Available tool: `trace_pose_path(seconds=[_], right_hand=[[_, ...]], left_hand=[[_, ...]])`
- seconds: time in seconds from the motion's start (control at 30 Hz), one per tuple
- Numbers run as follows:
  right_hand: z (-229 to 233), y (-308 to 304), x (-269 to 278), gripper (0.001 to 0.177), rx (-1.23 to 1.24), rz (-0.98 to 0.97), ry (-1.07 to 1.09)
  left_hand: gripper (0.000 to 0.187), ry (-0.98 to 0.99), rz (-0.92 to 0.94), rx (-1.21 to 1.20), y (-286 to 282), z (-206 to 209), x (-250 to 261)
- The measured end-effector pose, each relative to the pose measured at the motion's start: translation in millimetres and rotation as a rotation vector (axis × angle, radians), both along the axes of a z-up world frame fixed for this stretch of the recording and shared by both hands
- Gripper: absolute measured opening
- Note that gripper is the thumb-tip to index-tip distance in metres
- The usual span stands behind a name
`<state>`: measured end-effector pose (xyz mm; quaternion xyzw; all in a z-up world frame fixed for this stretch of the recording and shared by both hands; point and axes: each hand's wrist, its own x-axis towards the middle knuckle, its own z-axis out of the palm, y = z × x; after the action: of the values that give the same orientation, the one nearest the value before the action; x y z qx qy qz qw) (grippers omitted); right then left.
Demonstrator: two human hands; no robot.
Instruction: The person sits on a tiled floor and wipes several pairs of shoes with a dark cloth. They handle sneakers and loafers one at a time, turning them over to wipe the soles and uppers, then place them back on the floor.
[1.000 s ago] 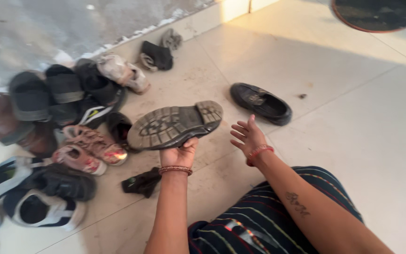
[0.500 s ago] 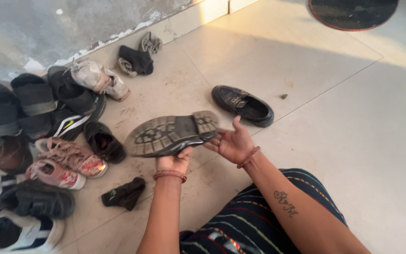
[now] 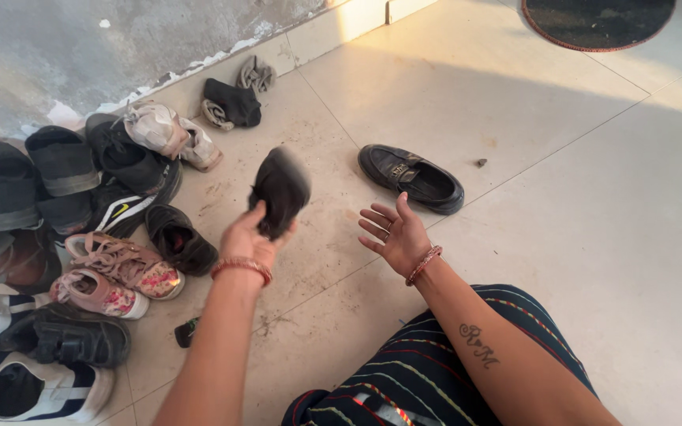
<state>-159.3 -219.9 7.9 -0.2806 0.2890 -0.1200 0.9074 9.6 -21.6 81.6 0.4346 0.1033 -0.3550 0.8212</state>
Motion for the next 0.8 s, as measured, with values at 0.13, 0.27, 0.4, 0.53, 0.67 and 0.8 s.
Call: trace_pose_path(seconds=[0.13, 0.27, 0.4, 0.53, 0.67, 0.8], right_hand=[[1, 5, 2, 0.085, -0.045, 0.031, 0.006], [5, 8, 4, 0.08, -0.058, 0.042, 0.026], [7, 6, 7, 0.077, -0.063, 0.047, 0.007], [7, 7, 9, 0.076, -0.072, 0.073, -0.015], [9, 9, 10, 0.075, -0.097, 0.113, -0.031], [5, 10, 11, 0.073, -0.121, 0.144, -0.032]], left_hand=[[0.053, 0.092, 0.198, 0.098, -5, 10, 35], [0.056, 0.179, 0.35, -0.072, -5, -20, 70], [0.059, 0.076, 0.339, -0.218, -5, -62, 105], [0.068, 0.026, 0.392, -0.222, -5, -93, 140], [0.042, -0.036, 0.332, -0.216, 0, -97, 162], [0.039, -0.089, 0.329, -0.059, 4, -84, 154]])
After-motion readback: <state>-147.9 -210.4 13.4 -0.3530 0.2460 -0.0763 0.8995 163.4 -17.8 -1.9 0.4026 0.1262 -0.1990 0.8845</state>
